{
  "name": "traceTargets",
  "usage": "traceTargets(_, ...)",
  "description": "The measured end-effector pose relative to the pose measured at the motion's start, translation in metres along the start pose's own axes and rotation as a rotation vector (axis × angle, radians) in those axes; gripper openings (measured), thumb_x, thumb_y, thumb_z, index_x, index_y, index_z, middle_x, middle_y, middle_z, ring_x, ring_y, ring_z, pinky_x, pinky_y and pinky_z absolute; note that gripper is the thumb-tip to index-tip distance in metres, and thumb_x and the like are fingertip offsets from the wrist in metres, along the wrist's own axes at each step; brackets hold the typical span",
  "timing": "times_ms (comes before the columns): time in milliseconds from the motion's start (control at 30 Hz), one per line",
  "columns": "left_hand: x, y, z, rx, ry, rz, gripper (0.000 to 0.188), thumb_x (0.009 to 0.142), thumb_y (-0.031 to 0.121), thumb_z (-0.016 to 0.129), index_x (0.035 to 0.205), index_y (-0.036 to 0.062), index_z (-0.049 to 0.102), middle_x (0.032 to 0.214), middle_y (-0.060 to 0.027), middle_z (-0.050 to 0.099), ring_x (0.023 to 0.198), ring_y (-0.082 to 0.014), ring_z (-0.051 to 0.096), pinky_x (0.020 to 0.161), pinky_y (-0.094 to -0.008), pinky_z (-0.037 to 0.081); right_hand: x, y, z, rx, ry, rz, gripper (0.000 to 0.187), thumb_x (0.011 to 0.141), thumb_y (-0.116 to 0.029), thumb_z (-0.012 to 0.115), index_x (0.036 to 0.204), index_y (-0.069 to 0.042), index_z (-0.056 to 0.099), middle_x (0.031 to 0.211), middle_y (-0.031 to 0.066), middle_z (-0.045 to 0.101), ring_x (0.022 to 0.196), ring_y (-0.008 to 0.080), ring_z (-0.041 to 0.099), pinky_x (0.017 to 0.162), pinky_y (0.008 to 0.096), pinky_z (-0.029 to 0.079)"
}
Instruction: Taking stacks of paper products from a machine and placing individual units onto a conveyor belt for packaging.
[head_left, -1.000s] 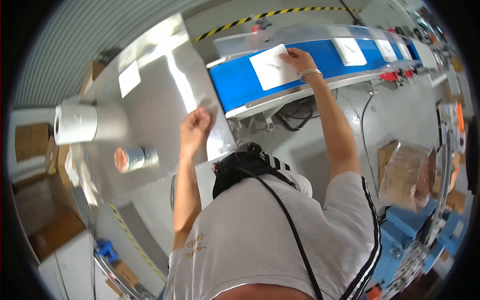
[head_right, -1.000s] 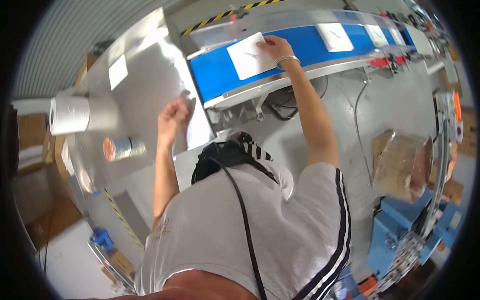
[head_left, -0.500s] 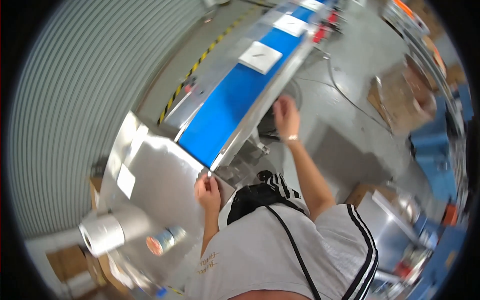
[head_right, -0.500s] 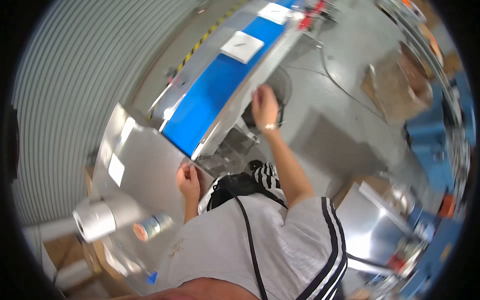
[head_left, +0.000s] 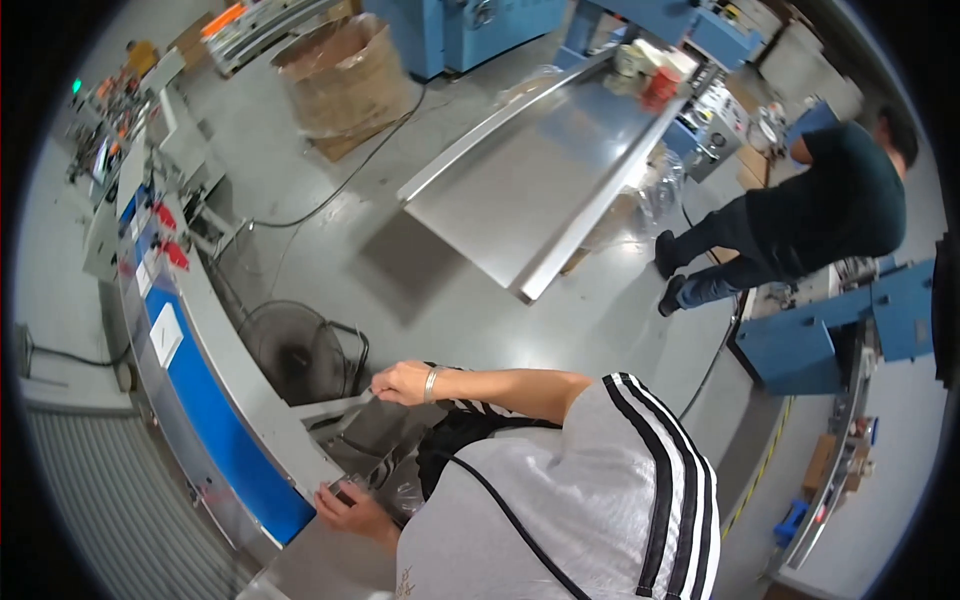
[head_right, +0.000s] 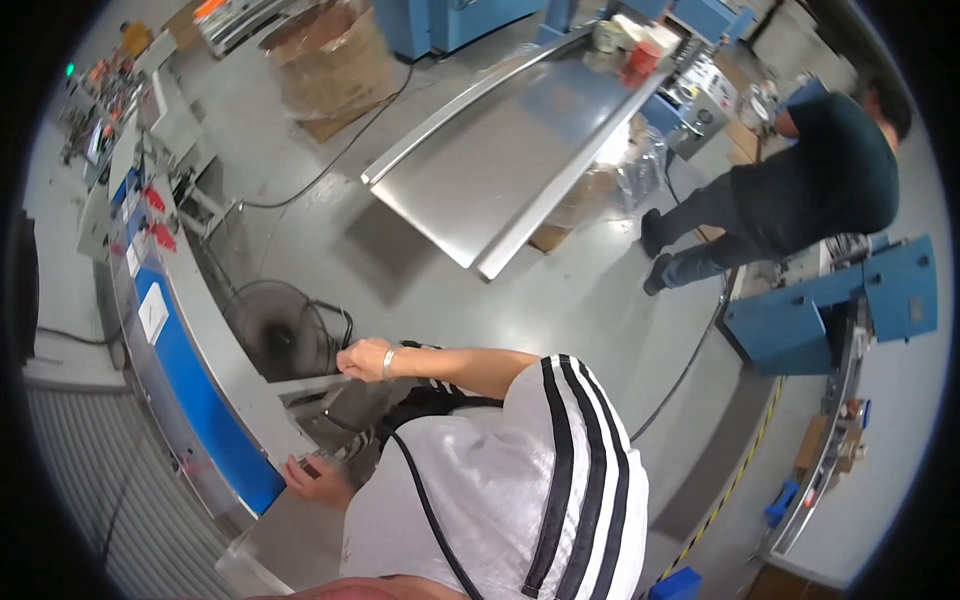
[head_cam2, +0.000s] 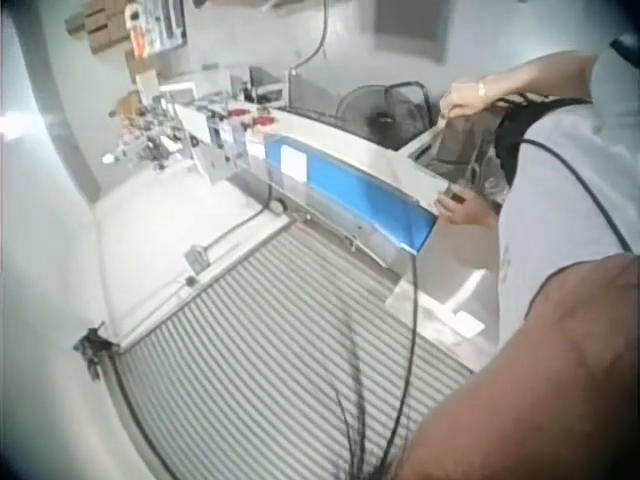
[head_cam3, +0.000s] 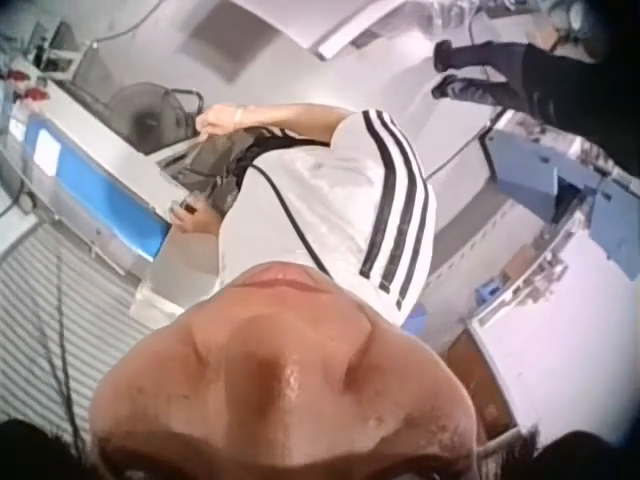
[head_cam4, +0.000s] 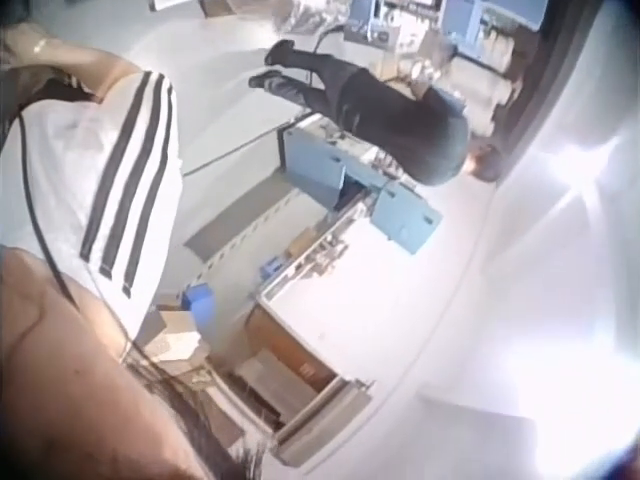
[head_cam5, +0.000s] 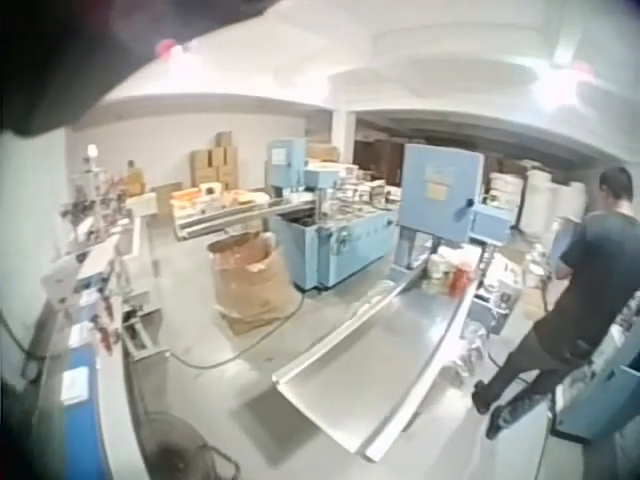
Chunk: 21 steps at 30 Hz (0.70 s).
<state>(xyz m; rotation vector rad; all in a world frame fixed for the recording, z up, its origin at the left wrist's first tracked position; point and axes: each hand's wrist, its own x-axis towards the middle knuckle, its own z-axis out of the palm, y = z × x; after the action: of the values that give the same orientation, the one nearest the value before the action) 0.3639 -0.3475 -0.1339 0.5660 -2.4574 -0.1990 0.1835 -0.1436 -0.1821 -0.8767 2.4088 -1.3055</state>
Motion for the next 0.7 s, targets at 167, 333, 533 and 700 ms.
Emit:
traceTargets(167,-0.013,-0.036,0.016,0.03,0.066,0.012,0.036,0.085,0.025,0.06,0.113,0.0031,0.061,0.115,-0.0194,0.056,0.105,-0.0371,0.053,0.088,-0.0474,0.041,-0.053,-0.006,-0.026,-0.094,-0.013,0.033,0.016,0.084,-0.024,0.061,0.096,-0.013,0.06,0.08,0.0071,0.067,0.078,0.0304,0.064,0.068,0.0412,0.05)
traceTargets(333,-0.011,-0.043,0.017,0.075,0.087,0.016,0.036,0.087,0.026,0.06,0.113,0.0017,0.06,0.115,-0.0189,0.057,0.106,-0.0374,0.052,0.089,-0.0477,0.041,-0.088,0.005,-0.046,-0.068,0.015,0.152,0.018,0.084,-0.024,0.062,0.097,-0.012,0.06,0.084,0.0042,0.067,0.081,0.0267,0.064,0.07,0.0402,0.05)
traceTargets(533,-0.003,-0.031,0.015,0.153,0.058,-0.039,0.038,0.09,0.029,0.057,0.119,0.0037,0.057,0.118,-0.0142,0.057,0.109,-0.0329,0.053,0.089,-0.047,0.04,-0.139,0.024,-0.107,-0.004,-0.023,0.14,0.023,0.085,-0.024,0.063,0.102,-0.01,0.059,0.09,0.0074,0.066,0.086,0.0282,0.063,0.073,0.0391,0.049)
traceTargets(700,0.016,0.029,0.021,0.39,0.233,-0.009,0.047,0.092,0.036,0.053,0.125,0.0026,0.05,0.119,-0.0159,0.055,0.109,-0.0348,0.053,0.088,-0.0473,0.042,-0.213,0.051,-0.186,0.125,0.027,0.223,0.031,0.084,-0.026,0.064,0.109,-0.008,0.059,0.095,0.0113,0.066,0.089,0.0303,0.063,0.078,0.0394,0.05)
